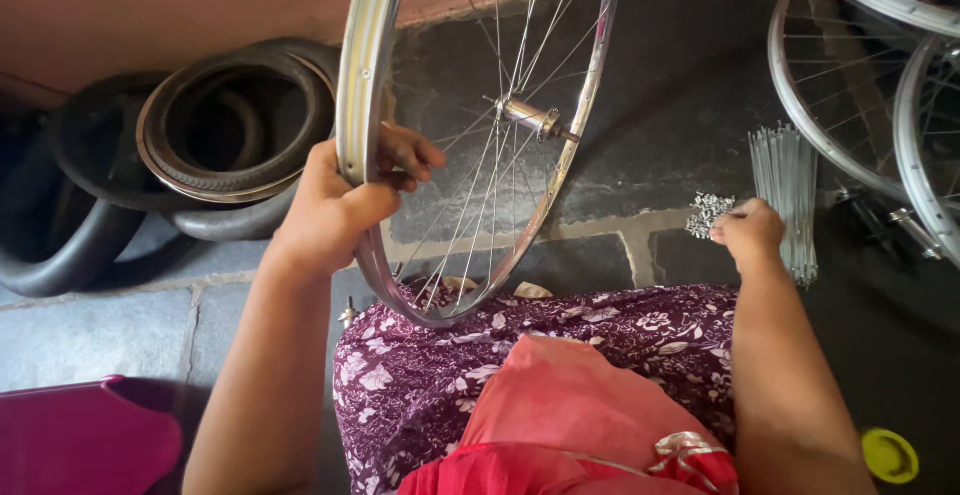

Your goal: The person inserts bicycle spokes into a wheel rim and hub, threading them through holes and securing them with nuts. The person repeatedly picks up spokes and nuts from the floor, inserts each spoke, and tightens the nut by hand.

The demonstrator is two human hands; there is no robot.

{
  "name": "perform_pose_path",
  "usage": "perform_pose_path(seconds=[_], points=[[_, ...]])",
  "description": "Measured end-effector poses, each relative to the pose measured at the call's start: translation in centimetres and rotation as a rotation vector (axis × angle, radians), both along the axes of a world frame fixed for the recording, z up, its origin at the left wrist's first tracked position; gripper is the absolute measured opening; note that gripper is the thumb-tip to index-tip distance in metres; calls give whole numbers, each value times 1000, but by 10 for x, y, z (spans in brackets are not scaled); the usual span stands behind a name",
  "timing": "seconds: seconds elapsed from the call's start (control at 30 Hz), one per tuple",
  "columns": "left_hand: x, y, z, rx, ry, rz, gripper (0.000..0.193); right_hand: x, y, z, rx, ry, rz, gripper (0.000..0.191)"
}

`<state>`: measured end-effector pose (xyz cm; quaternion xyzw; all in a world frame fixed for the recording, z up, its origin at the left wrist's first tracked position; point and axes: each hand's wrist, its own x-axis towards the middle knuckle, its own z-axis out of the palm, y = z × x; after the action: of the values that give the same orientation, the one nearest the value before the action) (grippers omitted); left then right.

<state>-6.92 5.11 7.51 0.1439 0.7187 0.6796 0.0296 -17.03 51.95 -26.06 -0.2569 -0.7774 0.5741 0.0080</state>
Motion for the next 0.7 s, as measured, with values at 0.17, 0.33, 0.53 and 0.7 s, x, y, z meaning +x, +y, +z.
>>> perform_pose_path(seconds=[0.17, 0.33, 0.53, 0.7], points=[[11, 20, -15, 41, -7, 1, 25, 49, -29, 29, 39, 179, 175, 10], [35, 67, -33, 199, -68, -39, 15, 112, -76, 84, -308, 180, 313, 16], [40, 134, -44, 273, -87, 128, 14, 190, -112, 180, -467, 536, 695, 17], [38, 178, -49, 146, 102, 244, 15, 198, -152, 213, -260, 788, 898, 18]])
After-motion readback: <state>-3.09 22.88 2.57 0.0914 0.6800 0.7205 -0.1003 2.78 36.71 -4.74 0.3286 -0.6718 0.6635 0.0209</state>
